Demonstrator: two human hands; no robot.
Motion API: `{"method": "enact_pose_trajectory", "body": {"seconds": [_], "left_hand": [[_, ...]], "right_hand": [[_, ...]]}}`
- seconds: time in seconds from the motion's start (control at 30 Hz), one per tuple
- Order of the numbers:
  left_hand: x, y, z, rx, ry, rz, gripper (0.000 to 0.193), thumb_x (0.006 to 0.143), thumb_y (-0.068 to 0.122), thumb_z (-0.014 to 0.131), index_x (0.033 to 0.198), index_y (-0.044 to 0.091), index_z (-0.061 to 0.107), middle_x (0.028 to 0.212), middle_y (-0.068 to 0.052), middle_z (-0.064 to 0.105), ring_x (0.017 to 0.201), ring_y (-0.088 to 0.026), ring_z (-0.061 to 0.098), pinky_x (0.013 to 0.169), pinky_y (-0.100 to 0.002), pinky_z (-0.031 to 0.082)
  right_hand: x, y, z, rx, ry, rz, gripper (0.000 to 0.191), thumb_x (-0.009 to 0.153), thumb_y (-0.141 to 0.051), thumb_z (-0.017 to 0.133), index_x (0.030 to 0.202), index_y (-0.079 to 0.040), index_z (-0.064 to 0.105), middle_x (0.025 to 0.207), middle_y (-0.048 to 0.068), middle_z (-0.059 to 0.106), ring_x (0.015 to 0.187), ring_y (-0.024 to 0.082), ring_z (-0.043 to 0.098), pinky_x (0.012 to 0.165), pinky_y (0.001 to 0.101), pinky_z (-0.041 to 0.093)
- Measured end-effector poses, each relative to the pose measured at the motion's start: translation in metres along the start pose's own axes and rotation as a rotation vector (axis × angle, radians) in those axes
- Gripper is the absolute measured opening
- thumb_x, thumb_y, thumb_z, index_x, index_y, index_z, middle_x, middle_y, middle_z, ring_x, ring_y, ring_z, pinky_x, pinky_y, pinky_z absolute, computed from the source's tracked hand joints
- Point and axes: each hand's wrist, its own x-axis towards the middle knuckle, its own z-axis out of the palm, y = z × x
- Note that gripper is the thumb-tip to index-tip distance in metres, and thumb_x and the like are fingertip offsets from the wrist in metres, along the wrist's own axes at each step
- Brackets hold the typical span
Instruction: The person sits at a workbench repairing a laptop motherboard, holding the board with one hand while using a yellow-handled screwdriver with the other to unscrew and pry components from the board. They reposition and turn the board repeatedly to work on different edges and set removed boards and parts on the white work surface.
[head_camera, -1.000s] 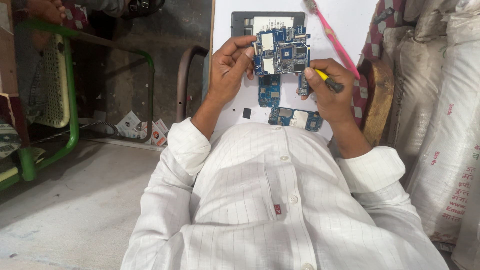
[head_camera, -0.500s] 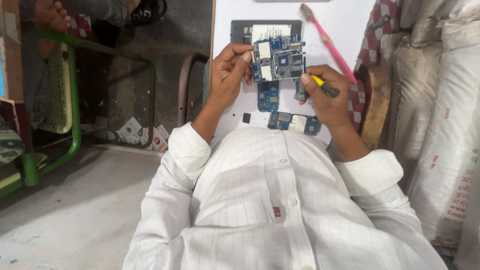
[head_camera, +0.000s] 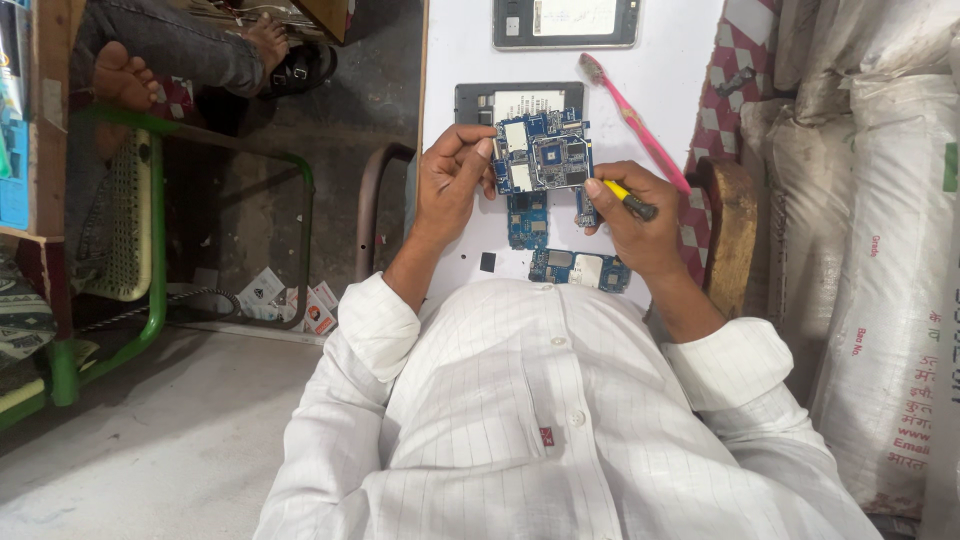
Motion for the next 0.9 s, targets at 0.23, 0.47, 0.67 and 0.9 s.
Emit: {"method": "enact_pose_trajectory", "body": {"seconds": [0.23, 0.47, 0.67, 0.9], "left_hand": [[-0.0031, 0.0001, -0.0028, -0.019, -0.022, -0.027, 0.025, 0.107, 0.009, 0.062, 0.13, 0.0, 0.063, 0.091, -0.006, 0.073, 0.073, -0.006, 0.064, 0.063, -0.022, 0.054], [-0.0036, -0.0005, -0.0042, -0.016, -0.046, -0.031, 0.032, 0.103, 0.002, 0.064, 0.135, -0.002, 0.061, 0.094, -0.006, 0.073, 0.076, -0.007, 0.064, 0.065, -0.021, 0.053], [-0.005, -0.0028, -0.004, -0.051, -0.031, -0.024, 0.03, 0.104, 0.004, 0.062, 0.134, -0.001, 0.06, 0.094, -0.006, 0.073, 0.075, -0.007, 0.065, 0.064, -0.021, 0.053], [-0.0041, -0.008, -0.0003, 0.02, 0.033, 0.019, 0.026, 0.104, 0.003, 0.065, 0.13, -0.002, 0.063, 0.089, -0.007, 0.072, 0.068, -0.006, 0.062, 0.058, -0.02, 0.051]], "right_hand": [[-0.0011, 0.0035, -0.0007, 0.03, 0.014, -0.001, 0.02, 0.104, -0.015, 0.069, 0.112, 0.004, 0.067, 0.089, 0.007, 0.07, 0.067, 0.007, 0.064, 0.057, 0.0213, 0.056], [-0.0007, 0.004, -0.0016, 0.038, 0.015, -0.016, 0.02, 0.104, -0.015, 0.069, 0.112, 0.004, 0.067, 0.09, 0.007, 0.069, 0.068, 0.007, 0.064, 0.058, 0.0224, 0.058], [-0.0015, 0.0037, -0.0013, 0.032, 0.014, 0.008, 0.021, 0.104, -0.016, 0.069, 0.112, 0.004, 0.067, 0.09, 0.007, 0.069, 0.068, 0.007, 0.064, 0.057, 0.0215, 0.057], [-0.0027, 0.0018, -0.0001, -0.023, -0.01, -0.053, 0.018, 0.104, -0.012, 0.068, 0.112, 0.004, 0.067, 0.088, 0.006, 0.069, 0.071, 0.008, 0.066, 0.062, 0.0228, 0.058]]}}
